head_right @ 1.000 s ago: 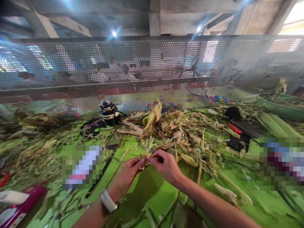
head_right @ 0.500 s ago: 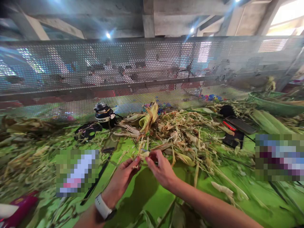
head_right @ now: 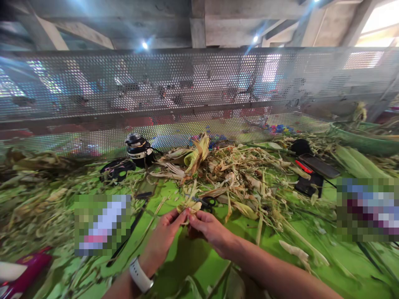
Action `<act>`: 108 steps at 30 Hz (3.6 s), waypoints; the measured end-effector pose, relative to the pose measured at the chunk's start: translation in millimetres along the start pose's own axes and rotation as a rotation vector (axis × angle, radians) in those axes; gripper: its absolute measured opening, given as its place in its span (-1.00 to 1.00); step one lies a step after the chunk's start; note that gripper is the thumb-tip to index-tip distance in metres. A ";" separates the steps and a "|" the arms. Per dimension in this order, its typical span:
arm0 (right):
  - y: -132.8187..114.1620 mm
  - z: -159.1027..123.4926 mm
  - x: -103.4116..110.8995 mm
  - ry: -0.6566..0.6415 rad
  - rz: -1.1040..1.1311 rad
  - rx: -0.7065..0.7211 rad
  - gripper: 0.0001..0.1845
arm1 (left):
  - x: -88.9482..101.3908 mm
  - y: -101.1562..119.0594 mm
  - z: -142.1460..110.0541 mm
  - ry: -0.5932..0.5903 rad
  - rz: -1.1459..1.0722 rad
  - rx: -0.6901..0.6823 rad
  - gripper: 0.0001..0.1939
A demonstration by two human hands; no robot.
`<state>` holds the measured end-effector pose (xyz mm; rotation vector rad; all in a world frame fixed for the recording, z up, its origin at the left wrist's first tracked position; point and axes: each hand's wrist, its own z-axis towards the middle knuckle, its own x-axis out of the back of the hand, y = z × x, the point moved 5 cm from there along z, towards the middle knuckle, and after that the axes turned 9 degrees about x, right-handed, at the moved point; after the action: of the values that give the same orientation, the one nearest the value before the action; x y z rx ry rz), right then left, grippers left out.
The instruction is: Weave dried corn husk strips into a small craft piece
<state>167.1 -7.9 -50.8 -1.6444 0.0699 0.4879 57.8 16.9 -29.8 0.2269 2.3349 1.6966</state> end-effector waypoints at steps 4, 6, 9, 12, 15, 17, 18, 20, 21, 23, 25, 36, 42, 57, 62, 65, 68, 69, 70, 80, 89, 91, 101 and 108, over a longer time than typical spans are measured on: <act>-1.8 1.8 6.3 -0.002 -0.552 0.163 -0.50 | 7.0 -3.6 2.8 0.109 0.030 -0.061 -0.73; -8.9 -0.4 5.6 0.000 -1.008 0.347 -0.54 | 7.2 -7.0 5.2 0.107 0.004 -0.070 -0.72; -18.9 -7.4 -3.5 -0.036 -1.548 0.617 -0.62 | 6.4 -12.4 8.6 0.077 -0.055 -0.045 -0.65; -28.0 -13.3 -9.7 -0.045 -1.749 0.735 -0.70 | 7.2 -13.2 8.6 0.076 -0.082 -0.050 -0.52; -37.0 -18.4 -14.3 -0.037 -1.848 0.790 -0.78 | 7.2 -8.8 5.4 0.075 -0.047 -0.104 -0.39; -42.4 -22.2 -17.7 -0.023 -1.904 0.861 -0.79 | 7.1 -5.3 2.6 0.089 0.028 -0.138 -0.36; -44.9 -24.4 -19.8 -0.017 -1.913 0.924 -0.78 | 7.0 -3.5 1.3 0.093 0.067 -0.154 -0.35; -49.4 -28.8 -22.8 -0.001 -1.878 1.075 -0.76 | 7.2 -0.6 -0.5 0.098 0.127 -0.182 -0.34; -51.1 -30.1 -23.0 0.009 -1.849 1.136 -0.76 | 7.5 0.7 -0.9 0.095 0.151 -0.195 -0.37; -52.3 -29.2 -20.5 0.018 -1.804 1.179 -0.76 | 7.6 1.7 -0.3 0.062 0.207 -0.199 -0.48; -52.2 -24.7 -15.3 0.025 -1.770 1.132 -0.80 | 6.7 0.5 1.4 -0.009 0.251 -0.163 -0.60; -50.6 -5.2 6.1 0.083 -1.289 0.661 -0.73 | -2.2 10.6 -3.8 -0.215 0.181 -0.122 -0.66; -37.9 0.1 7.5 -0.067 -0.737 0.303 -0.68 | -4.0 13.8 -9.9 -0.300 0.088 -0.043 -0.76; -62.5 -10.3 1.8 0.102 -1.191 0.778 -0.73 | -2.4 12.8 -6.2 -0.207 0.011 0.011 -0.70; -57.4 -6.8 2.4 0.060 -1.121 0.632 -0.68 | -1.3 11.1 -4.9 -0.205 0.001 -0.011 -0.68; -53.0 -5.1 1.1 -0.003 -1.094 0.573 -0.67 | -2.6 9.4 -3.4 -0.220 0.008 -0.003 -0.72; -54.3 -7.7 0.4 0.030 -1.153 0.675 -0.67 | -2.8 9.7 -3.1 -0.224 0.041 -0.023 -0.75; -55.5 -9.0 0.7 0.063 -1.179 0.722 -0.68 | -2.4 9.8 -3.1 -0.219 0.048 -0.029 -0.75; -56.3 -10.1 1.1 0.092 -1.199 0.758 -0.70 | -1.7 9.9 -3.1 -0.210 0.049 -0.030 -0.75; -49.7 -1.3 11.6 0.105 -0.993 0.478 -0.69 | -2.4 8.5 -5.7 -0.301 -0.110 0.064 -0.65; -44.3 0.7 12.5 0.057 -0.740 0.366 -0.59 | -6.2 6.5 -5.6 -0.241 -0.185 0.104 -0.78; -42.8 2.4 13.4 0.039 -0.654 0.333 -0.57 | -7.5 4.5 -5.1 -0.250 -0.221 0.128 -0.78; -49.4 4.4 22.3 0.113 -0.914 0.590 -0.78 | 2.2 0.7 -1.1 -0.196 -0.310 0.134 -0.74; -75.0 -20.5 2.3 -0.085 -1.489 1.143 -0.71 | 2.9 0.1 1.3 -0.231 -0.372 0.167 -0.73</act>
<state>199.2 -16.3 19.6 -0.2471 -0.7582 -0.5832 55.4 18.9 -30.4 0.0130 2.1817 1.2352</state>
